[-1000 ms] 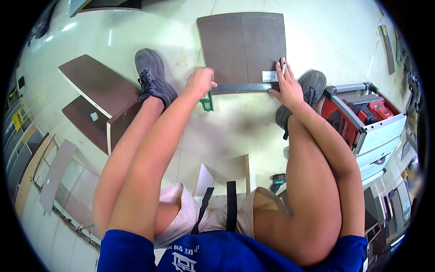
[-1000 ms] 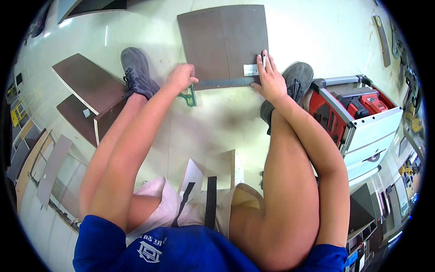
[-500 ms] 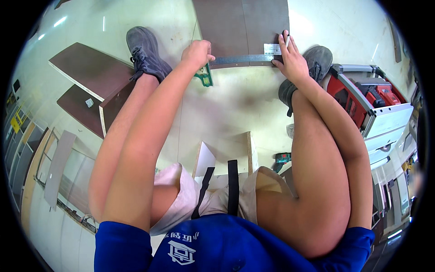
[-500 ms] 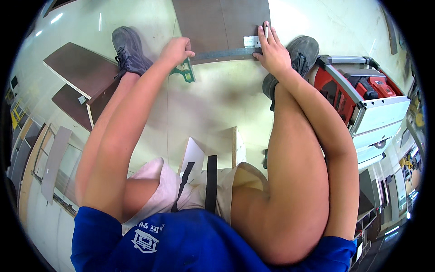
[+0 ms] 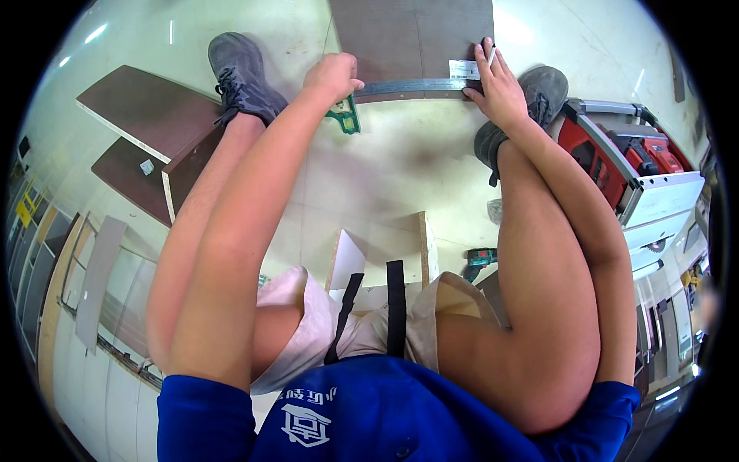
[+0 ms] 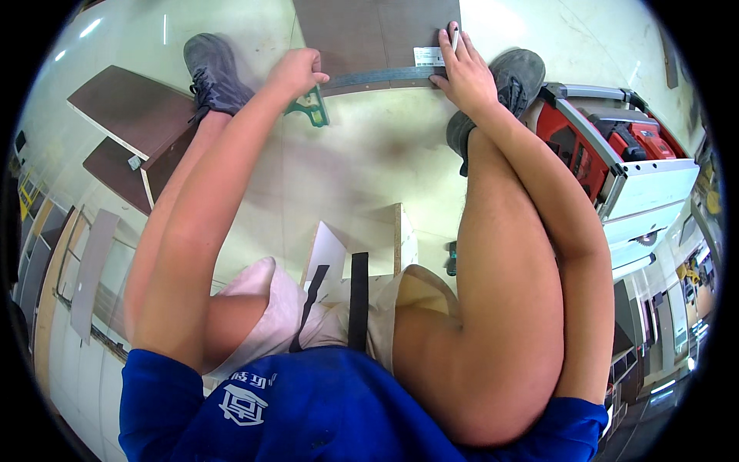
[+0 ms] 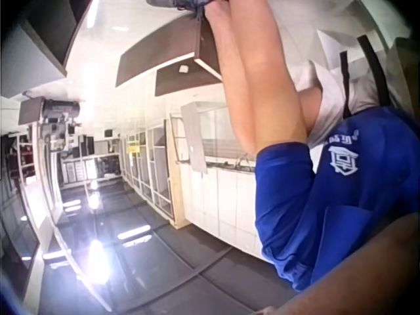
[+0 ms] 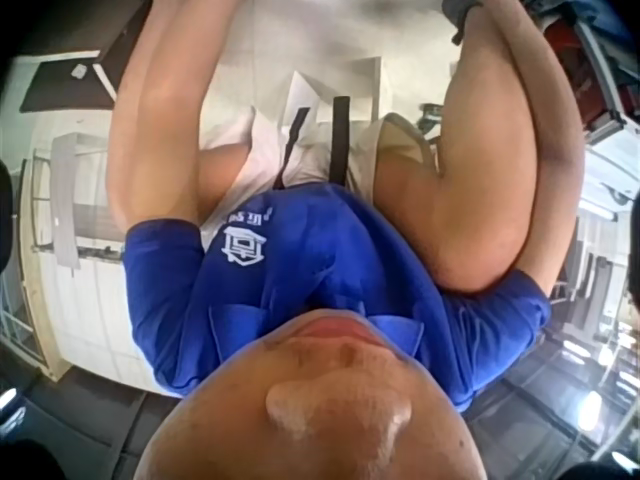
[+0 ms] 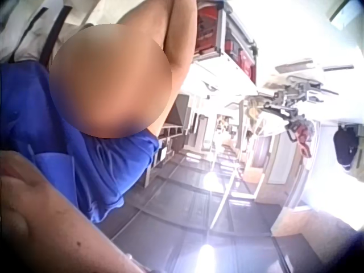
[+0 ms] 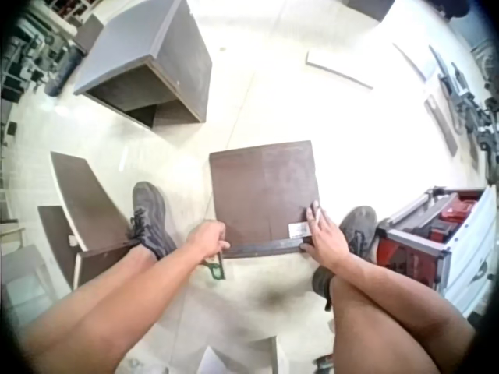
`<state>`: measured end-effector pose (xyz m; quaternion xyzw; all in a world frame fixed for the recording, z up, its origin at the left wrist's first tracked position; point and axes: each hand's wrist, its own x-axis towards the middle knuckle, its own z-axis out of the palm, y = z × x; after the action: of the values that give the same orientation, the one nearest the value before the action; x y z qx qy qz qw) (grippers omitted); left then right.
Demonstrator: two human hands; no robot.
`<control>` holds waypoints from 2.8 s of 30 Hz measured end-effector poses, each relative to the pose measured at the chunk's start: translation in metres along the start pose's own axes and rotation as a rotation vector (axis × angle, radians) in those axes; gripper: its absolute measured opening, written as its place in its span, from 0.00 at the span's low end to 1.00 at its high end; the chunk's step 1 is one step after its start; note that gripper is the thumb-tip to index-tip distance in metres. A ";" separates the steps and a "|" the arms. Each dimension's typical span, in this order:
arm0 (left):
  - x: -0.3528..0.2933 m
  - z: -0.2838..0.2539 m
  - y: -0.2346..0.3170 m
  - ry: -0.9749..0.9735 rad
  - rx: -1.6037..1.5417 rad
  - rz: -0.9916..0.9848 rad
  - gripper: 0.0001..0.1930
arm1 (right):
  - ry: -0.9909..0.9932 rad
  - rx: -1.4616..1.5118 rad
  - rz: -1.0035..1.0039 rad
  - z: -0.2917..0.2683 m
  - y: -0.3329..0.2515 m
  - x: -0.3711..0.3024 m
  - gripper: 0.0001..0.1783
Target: The person measures and marks a wooden board on the floor using a ruler and marker. They then carry the board to a miter saw, position it, and cut it along the marked line.
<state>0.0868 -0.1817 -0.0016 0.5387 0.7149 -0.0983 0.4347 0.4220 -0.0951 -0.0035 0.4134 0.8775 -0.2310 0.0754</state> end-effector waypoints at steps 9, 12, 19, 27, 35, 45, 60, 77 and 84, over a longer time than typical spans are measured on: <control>0.006 -0.012 0.001 -0.098 0.046 -0.020 0.17 | -0.019 -0.007 0.014 -0.001 0.000 0.001 0.50; 0.005 -0.015 0.008 -0.110 0.054 -0.034 0.18 | -0.025 -0.015 0.020 -0.002 0.000 -0.001 0.50; 0.004 -0.017 0.008 -0.080 0.074 -0.028 0.17 | -0.025 -0.003 0.022 -0.005 -0.002 0.000 0.50; -0.002 -0.012 0.017 0.014 0.154 -0.062 0.26 | -0.060 0.017 0.033 -0.007 -0.005 0.003 0.51; -0.015 -0.012 0.039 0.255 0.381 0.008 0.60 | -0.116 0.054 0.063 -0.020 -0.011 0.002 0.55; -0.010 -0.011 0.042 0.220 0.401 -0.005 0.61 | -0.107 0.058 0.065 -0.022 -0.012 0.003 0.55; 0.009 -0.011 0.047 0.319 0.742 0.366 0.64 | -0.098 0.039 0.055 -0.023 -0.014 0.004 0.53; 0.015 0.004 0.042 0.309 0.689 0.422 0.58 | 0.005 0.058 -0.042 -0.031 -0.005 0.001 0.51; 0.021 0.004 0.041 0.274 0.727 0.418 0.62 | -0.180 0.475 -0.206 -0.085 -0.036 0.008 0.28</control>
<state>0.1230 -0.1529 -0.0058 0.7977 0.5607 -0.1812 0.1284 0.3943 -0.0696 0.0810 0.3058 0.8259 -0.4727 0.0299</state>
